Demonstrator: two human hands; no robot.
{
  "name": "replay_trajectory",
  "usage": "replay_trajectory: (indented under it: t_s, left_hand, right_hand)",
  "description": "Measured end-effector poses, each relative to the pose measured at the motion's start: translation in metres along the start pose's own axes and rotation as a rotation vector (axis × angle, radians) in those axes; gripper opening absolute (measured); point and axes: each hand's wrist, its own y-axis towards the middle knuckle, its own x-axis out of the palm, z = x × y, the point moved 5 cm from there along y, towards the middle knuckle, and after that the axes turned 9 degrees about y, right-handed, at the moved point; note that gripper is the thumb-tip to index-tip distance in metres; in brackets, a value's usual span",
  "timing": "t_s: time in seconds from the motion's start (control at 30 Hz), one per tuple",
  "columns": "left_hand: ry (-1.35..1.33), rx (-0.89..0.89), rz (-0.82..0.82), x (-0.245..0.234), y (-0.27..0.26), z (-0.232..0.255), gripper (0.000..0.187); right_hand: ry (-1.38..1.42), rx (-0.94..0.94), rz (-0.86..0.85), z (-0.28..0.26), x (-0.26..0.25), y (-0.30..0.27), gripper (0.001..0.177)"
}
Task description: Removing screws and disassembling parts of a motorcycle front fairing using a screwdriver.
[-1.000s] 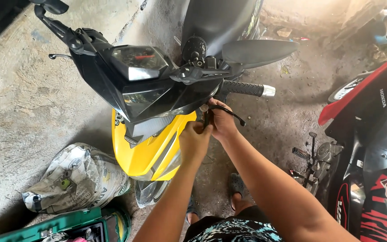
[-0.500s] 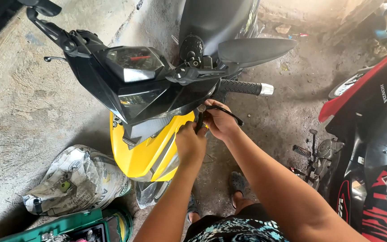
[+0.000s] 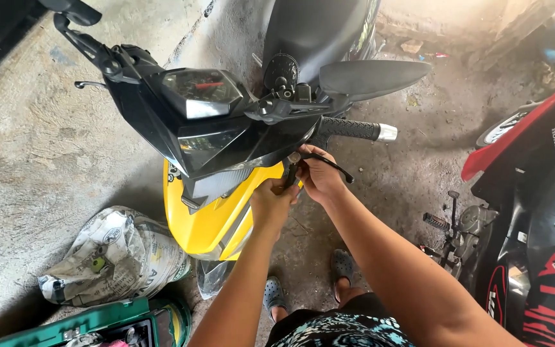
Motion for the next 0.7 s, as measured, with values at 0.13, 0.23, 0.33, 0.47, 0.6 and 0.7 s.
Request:
replay_trajectory:
  t_s: [0.13,0.23,0.33,0.47,0.6,0.7]
  left_hand:
    - [-0.223,-0.161,-0.120,0.007,0.006,-0.016,0.027]
    - [-0.568,-0.320,-0.217,0.011,0.002,-0.021,0.030]
    - [-0.453,-0.177,-0.095,-0.003,-0.007,0.005,0.024]
    - [-0.247,-0.181,-0.054,-0.003,-0.007,0.006,0.025]
    - [-0.526,-0.295,-0.141,0.009,0.000,-0.009,0.035]
    - [-0.598,-0.254,-0.122,0.011,0.001,-0.013,0.031]
  right_hand:
    - [-0.009,0.029,0.040,-0.008,0.020,-0.014,0.013]
    - [-0.017,0.026,-0.009,-0.006,0.018,-0.013,0.015]
    - [0.022,-0.001,-0.002,-0.003,0.015,-0.010,0.012]
    - [0.046,-0.002,0.046,0.001,0.013,-0.010,0.013]
    - [0.067,0.038,0.095,0.012,-0.010,0.003,0.014]
    - [0.036,0.018,0.088,0.001,0.013,-0.008,0.015]
